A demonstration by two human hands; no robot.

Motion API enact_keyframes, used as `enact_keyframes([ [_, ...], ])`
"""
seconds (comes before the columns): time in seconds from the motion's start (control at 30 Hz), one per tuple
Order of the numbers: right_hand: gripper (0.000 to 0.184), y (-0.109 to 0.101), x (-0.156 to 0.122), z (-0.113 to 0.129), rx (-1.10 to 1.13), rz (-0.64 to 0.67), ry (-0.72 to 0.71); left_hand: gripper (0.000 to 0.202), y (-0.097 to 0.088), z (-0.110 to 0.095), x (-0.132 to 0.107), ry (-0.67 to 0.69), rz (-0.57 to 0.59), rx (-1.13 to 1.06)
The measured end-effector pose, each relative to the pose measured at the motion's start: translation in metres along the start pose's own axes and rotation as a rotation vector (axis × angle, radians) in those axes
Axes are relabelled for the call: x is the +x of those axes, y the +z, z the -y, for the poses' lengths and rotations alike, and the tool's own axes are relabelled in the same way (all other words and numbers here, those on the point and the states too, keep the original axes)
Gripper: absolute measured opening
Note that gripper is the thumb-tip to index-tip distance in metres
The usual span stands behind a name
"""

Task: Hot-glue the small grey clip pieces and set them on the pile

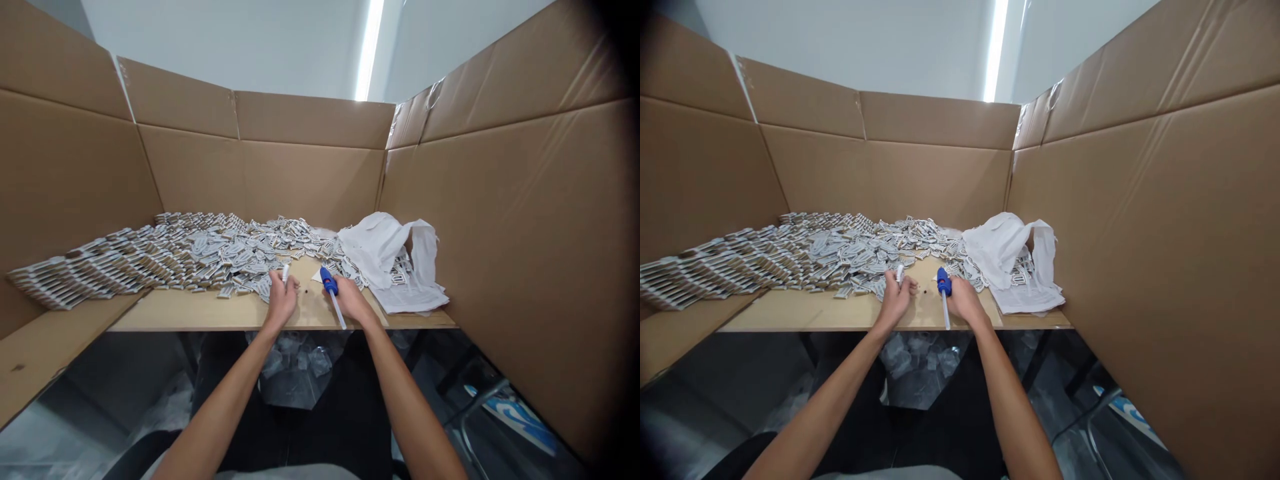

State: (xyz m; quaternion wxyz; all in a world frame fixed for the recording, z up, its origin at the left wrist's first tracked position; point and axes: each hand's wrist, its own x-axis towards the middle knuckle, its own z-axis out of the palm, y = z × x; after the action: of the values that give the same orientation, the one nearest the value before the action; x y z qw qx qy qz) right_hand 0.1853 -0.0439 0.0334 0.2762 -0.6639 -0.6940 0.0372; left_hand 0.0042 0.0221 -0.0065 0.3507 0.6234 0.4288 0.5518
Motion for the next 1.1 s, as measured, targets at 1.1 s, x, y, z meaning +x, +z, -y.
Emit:
enact_keyframes([
  [1.1, 0.020, 0.020, -0.004, 0.017, -0.088, 0.048, 0.004, 0.014, 0.010, 0.002, -0.008, -0.146, -0.056, -0.205],
])
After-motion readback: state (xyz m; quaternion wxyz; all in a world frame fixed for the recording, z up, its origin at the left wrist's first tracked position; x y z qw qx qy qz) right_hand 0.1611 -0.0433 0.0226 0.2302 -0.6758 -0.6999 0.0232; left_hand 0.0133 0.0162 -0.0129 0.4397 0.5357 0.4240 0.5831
